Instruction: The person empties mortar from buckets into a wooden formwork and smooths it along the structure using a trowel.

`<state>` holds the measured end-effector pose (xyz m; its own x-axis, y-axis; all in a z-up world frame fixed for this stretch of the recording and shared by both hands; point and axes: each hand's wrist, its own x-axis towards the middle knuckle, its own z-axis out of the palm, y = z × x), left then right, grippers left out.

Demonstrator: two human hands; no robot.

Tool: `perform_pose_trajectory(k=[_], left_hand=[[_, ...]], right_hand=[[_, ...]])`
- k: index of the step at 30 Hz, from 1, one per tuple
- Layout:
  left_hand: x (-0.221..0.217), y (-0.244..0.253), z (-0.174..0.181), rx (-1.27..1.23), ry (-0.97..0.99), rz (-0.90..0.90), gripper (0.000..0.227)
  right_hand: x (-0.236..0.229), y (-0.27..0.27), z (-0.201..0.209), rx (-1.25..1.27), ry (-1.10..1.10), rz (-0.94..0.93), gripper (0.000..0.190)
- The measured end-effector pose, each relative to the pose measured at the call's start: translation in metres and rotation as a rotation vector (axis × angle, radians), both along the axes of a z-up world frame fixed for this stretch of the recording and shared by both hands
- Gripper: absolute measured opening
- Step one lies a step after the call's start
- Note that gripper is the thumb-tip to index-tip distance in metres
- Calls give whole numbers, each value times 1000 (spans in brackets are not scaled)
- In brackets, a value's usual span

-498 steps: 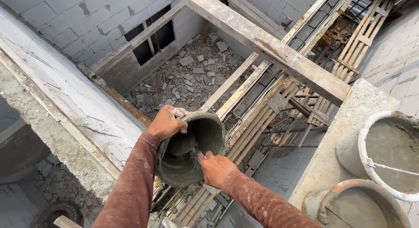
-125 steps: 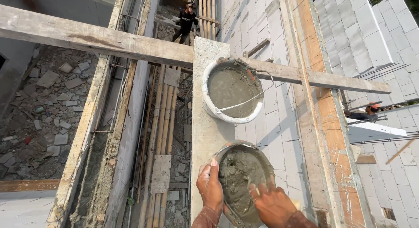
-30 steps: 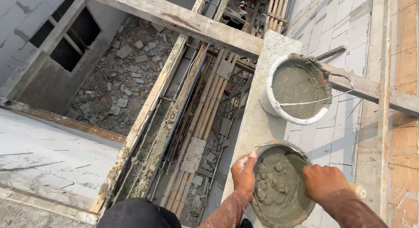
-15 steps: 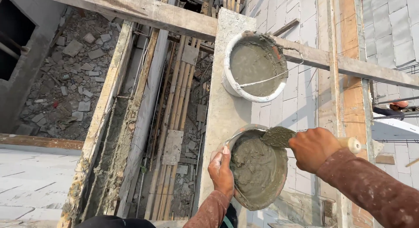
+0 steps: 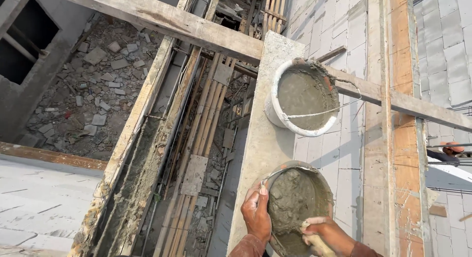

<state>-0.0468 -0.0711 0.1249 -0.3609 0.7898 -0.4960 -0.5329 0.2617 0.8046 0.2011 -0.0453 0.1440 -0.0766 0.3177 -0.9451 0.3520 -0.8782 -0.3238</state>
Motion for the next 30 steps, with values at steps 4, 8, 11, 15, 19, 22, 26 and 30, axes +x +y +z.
perform_pose_trajectory(k=[4,8,11,15,19,22,26,30], left_hand=[[-11,10,6,13,22,-37,42],[-14,20,19,12,-91,-21,42],[-16,40,13,37,-12,-66,45],[-13,32,2,2,-156,-53,46],[-18,29,11,0,-117,-33,48],[-15,25,16,-60,-74,-35,51],[-25,17,-13,-84,-136,75,46],[-37,15,-10,-57,252,-95,42]], right_hand=[[-41,34,112,462,-543,1020,19],[-93,11,105,423,-879,1603,22],[-79,-11,75,534,-843,1772,20],[-78,-8,164,507,-837,1708,42],[-101,29,183,538,-1223,1602,25],[-109,38,97,765,-1109,1769,27],[-85,-1,96,1073,-876,1916,49],[43,21,64,728,-1101,1432,49]])
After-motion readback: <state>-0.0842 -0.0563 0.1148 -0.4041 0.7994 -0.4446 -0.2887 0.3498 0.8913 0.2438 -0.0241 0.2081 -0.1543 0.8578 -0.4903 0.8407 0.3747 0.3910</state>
